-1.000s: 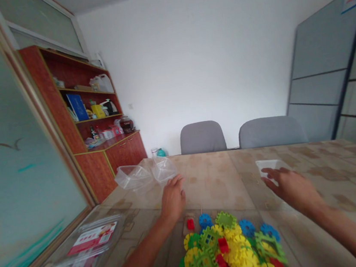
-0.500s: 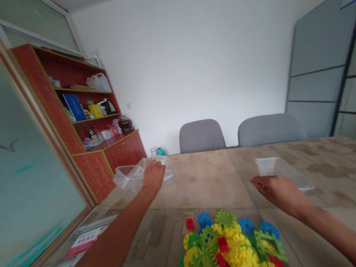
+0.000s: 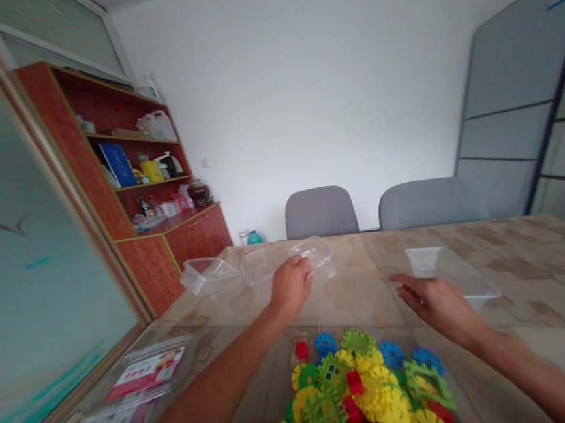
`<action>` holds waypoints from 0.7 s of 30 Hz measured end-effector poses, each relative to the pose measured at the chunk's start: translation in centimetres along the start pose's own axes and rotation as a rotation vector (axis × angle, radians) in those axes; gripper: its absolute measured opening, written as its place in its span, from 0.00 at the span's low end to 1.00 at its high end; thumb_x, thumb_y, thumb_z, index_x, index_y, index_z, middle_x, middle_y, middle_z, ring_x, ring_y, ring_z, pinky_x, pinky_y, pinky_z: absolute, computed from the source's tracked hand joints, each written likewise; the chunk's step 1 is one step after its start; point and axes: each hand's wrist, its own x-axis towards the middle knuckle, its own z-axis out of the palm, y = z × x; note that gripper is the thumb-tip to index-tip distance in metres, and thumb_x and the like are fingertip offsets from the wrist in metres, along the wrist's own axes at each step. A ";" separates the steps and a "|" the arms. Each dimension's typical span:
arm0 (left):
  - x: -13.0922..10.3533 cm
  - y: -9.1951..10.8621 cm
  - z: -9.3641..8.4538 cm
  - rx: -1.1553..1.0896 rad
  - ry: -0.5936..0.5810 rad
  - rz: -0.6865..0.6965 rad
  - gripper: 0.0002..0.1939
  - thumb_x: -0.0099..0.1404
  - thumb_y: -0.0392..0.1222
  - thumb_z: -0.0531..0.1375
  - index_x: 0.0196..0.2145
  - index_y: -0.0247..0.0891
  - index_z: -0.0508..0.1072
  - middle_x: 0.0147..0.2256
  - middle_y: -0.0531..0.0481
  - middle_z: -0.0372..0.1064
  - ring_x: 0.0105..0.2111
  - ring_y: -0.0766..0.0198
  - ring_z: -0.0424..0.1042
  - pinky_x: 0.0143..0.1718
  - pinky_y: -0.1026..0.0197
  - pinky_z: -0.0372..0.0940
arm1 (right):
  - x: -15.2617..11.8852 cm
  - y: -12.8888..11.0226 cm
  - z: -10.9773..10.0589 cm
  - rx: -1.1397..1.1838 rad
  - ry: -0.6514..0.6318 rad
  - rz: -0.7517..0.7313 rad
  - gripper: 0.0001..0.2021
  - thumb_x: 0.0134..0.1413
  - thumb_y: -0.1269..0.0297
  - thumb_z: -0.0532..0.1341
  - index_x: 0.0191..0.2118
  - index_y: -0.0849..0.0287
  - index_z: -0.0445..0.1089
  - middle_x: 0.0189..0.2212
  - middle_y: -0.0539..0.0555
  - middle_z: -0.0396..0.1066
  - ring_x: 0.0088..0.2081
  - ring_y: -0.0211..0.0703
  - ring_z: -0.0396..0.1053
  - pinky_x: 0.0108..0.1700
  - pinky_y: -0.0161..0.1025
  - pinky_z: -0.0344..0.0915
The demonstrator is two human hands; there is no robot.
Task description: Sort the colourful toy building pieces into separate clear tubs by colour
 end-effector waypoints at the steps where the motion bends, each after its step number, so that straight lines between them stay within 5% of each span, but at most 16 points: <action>1: 0.0 1.3 0.8 -0.030 -0.011 0.015 0.05 0.65 0.34 0.58 0.36 0.39 0.73 0.38 0.47 0.70 0.41 0.57 0.69 0.43 0.60 0.63 | -0.1 -0.3 0.2 0.038 -0.005 -0.009 0.19 0.61 0.64 0.48 0.52 0.56 0.69 0.32 0.55 0.79 0.32 0.48 0.76 0.33 0.39 0.66; 6: 0.9 6.3 4.0 -0.147 -0.052 0.084 0.03 0.63 0.34 0.60 0.33 0.39 0.74 0.36 0.46 0.71 0.41 0.56 0.70 0.41 0.60 0.64 | -0.4 -1.8 1.3 0.152 -0.042 -0.025 0.22 0.60 0.67 0.49 0.59 0.55 0.62 0.34 0.54 0.78 0.32 0.45 0.75 0.34 0.37 0.66; 12: 0.7 7.9 4.6 -0.250 -0.048 0.154 0.09 0.61 0.39 0.64 0.40 0.41 0.74 0.40 0.47 0.72 0.45 0.56 0.69 0.46 0.60 0.64 | -0.6 -1.7 2.5 0.142 -0.095 0.057 0.26 0.57 0.70 0.50 0.62 0.58 0.55 0.37 0.55 0.76 0.35 0.47 0.75 0.35 0.38 0.66; 16: -0.8 6.5 3.6 -0.271 -0.022 0.104 0.15 0.63 0.45 0.62 0.47 0.41 0.71 0.46 0.49 0.71 0.45 0.58 0.71 0.46 0.62 0.65 | -0.1 -1.4 3.1 0.208 -0.100 0.060 0.25 0.58 0.70 0.50 0.62 0.59 0.56 0.42 0.58 0.75 0.36 0.45 0.75 0.38 0.38 0.67; 21: -1.5 1.0 2.5 -0.154 -0.022 -0.072 0.17 0.64 0.33 0.57 0.50 0.40 0.69 0.54 0.47 0.66 0.46 0.60 0.71 0.46 0.62 0.66 | 1.0 -1.9 3.0 0.181 -0.036 0.102 0.24 0.61 0.69 0.50 0.63 0.62 0.53 0.47 0.63 0.73 0.37 0.46 0.75 0.39 0.38 0.67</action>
